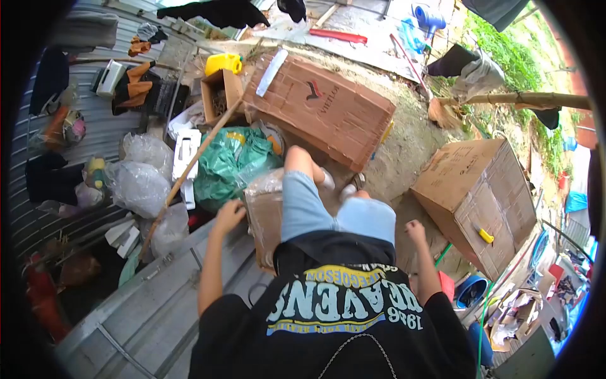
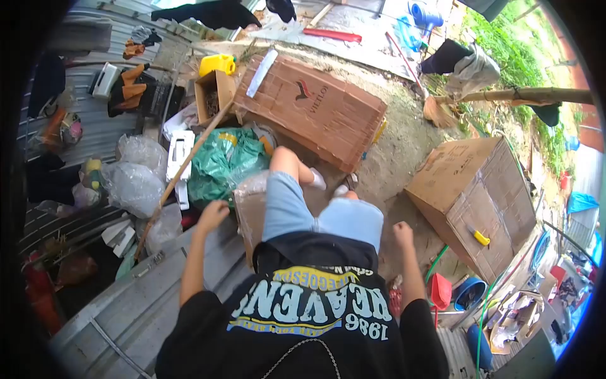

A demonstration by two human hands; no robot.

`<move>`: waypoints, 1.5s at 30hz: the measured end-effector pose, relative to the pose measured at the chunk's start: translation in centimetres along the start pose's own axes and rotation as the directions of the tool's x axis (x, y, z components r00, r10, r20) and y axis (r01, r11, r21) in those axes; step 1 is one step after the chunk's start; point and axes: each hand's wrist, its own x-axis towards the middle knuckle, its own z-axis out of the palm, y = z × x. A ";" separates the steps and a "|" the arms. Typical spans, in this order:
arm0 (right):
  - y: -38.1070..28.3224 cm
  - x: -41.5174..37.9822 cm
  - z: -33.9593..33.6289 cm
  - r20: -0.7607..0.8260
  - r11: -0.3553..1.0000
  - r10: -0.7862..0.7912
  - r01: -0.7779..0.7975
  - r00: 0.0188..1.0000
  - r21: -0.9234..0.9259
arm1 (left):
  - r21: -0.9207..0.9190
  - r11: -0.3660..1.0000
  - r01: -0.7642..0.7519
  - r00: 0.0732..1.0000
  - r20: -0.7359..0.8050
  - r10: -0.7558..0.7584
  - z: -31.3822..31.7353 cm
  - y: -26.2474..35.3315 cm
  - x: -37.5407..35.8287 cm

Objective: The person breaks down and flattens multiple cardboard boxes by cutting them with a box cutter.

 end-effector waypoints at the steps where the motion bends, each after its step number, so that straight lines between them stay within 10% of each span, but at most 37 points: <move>1: -0.7 3.4 -2.0 -0.031 0.998 0.035 -0.033 0.999 0.049 | -0.088 0.996 0.002 1.000 -0.016 -0.003 2.4 -1.3 0.0; 8: -14.3 15.2 -5.3 -0.133 0.998 0.013 -0.005 0.991 0.060 | -0.154 0.961 0.229 0.972 0.080 -0.219 -1.0 -7.7 2.7; 10: -18.4 16.8 -4.3 -0.002 0.912 0.035 -0.031 0.999 0.410 | -0.193 0.959 0.210 0.978 0.043 -0.205 -2.6 -9.6 6.3; 13: -22.7 18.0 -3.5 0.053 0.868 0.147 -0.155 0.988 0.472 | -0.216 0.942 0.257 0.966 0.018 -0.259 -5.1 -12.4 14.5; 20: -22.0 25.6 1.7 -0.006 0.789 0.485 -0.434 0.875 0.435 | -0.290 0.937 0.195 0.948 -0.189 -0.256 -7.8 -18.8 42.0; 27: -16.1 34.7 11.0 0.150 0.703 0.495 -0.496 0.856 0.510 | -0.302 0.936 0.180 0.925 -0.273 -0.266 -4.3 -25.6 63.0; 31: -16.8 36.8 14.1 0.166 0.669 0.482 -0.484 0.860 0.564 | -0.389 0.838 0.382 0.907 -0.018 -0.422 -2.0 -30.1 70.1; 40: -14.2 37.0 15.9 0.178 0.437 0.427 -0.375 0.886 0.817 | -0.645 0.509 0.570 0.728 0.110 -0.677 4.5 -29.3 70.4; 45: -14.8 37.6 12.3 0.062 0.501 0.475 -0.328 0.878 0.801 | -0.640 0.597 0.483 0.860 0.220 -0.460 5.9 -26.9 72.2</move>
